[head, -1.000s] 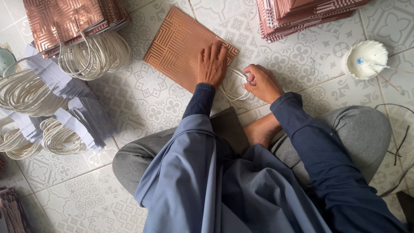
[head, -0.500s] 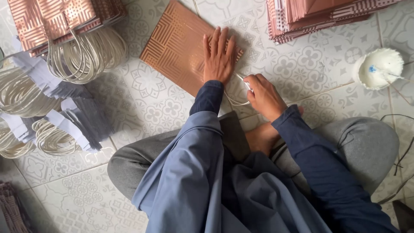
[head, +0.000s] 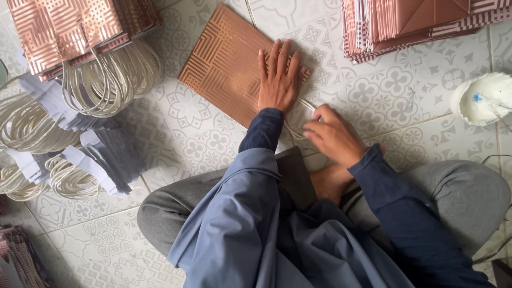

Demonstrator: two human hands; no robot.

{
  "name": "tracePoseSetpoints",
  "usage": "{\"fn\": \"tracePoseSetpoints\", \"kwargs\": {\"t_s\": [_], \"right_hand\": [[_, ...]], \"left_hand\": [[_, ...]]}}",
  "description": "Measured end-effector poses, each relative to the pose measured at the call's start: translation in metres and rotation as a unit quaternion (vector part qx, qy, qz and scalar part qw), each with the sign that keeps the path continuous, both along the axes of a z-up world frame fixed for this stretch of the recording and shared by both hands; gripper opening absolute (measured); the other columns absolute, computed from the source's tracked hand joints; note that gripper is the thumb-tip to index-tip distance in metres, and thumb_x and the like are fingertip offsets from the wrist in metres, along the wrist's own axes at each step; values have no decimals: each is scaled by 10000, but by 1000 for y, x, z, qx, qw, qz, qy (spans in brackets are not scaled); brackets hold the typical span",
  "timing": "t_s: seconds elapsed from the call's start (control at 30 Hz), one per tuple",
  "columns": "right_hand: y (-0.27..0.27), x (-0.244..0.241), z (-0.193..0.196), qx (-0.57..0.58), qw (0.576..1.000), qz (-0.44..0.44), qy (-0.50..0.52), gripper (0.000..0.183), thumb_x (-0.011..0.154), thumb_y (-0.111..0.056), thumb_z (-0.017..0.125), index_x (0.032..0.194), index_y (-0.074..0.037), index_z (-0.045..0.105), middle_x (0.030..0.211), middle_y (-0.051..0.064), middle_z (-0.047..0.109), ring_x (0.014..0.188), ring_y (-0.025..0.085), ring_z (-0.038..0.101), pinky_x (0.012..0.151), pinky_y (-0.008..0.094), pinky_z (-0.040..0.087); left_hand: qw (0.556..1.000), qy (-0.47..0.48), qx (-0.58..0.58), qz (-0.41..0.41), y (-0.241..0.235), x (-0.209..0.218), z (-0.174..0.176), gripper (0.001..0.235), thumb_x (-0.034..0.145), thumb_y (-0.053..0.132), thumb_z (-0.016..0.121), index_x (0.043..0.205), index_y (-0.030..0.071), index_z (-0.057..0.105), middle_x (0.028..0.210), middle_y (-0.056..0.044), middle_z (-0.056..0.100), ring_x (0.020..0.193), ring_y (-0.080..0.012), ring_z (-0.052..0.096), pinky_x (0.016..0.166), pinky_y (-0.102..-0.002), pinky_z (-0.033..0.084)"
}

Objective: The person sits on the floor and assembles gift bags by attaching white rope handles to patterned paper bags. They use a small stick to apply glue from a bowl to a white paper tab, then press the tab and rope onto the bag to secure the handle.

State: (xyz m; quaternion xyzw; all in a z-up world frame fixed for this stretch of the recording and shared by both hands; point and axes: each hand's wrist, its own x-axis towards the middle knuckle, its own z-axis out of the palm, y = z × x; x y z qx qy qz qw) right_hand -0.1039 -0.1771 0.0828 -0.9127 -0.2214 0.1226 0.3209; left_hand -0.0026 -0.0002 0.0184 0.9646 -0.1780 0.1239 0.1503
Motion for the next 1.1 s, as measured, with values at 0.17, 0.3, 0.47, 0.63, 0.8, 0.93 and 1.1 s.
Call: {"fn": "tracePoseSetpoints", "kwargs": {"t_s": [0.17,0.3,0.47,0.63,0.8,0.93,1.1], "right_hand": [[10,-14,-4,-78,989,96,-82,191,801,-110,789,934,-98,652,962,65,539,909,281,565,835,409,521],[8,-12,-8,-109,984,108,-91,138,860,-117,734,944,-139,627,867,35,540,907,248,566,825,380,522],[10,-9,-23,-82,992,94,-23,274,818,-75,771,971,-95,545,926,84,572,927,303,573,832,429,502],[9,-3,-28,-31,995,91,-12,229,827,-73,757,923,-76,550,903,94,563,897,315,560,831,438,487],[11,-3,-10,-28,996,81,35,187,878,-78,711,969,-74,548,945,102,500,808,345,576,665,495,463],[14,-13,-16,-64,990,119,-32,238,833,-122,751,983,-85,571,940,114,557,856,373,625,728,518,507],[13,-9,-12,-65,991,116,-30,324,863,-191,834,999,-120,549,915,67,557,799,327,615,660,476,496]], "left_hand": [[1000,22,-8,-8,1,-2,-4,367,1121,296,451,1402,89,565,1584,-186,385,1515,-387,300,1271,-658,175],[1000,3,-9,2,0,-3,-5,355,1133,313,498,1395,88,579,1586,-209,365,1515,-408,288,1269,-662,195],[999,31,7,14,1,1,-8,425,1128,378,481,1451,115,561,1616,-173,325,1532,-373,278,1273,-664,175],[977,188,97,39,1,8,23,575,1159,489,262,1680,253,205,1739,-17,98,1619,-224,75,1309,-525,-7],[990,96,92,46,-2,6,6,565,1157,484,325,1654,224,267,1719,-66,167,1602,-254,132,1315,-543,65],[967,82,-240,-24,19,-5,5,449,1131,315,423,1522,106,492,1669,-140,300,1573,-360,299,1318,-606,194],[992,26,15,119,37,-42,18,584,1100,311,489,1644,244,290,1741,-48,203,1641,-327,156,1340,-597,78]]}}
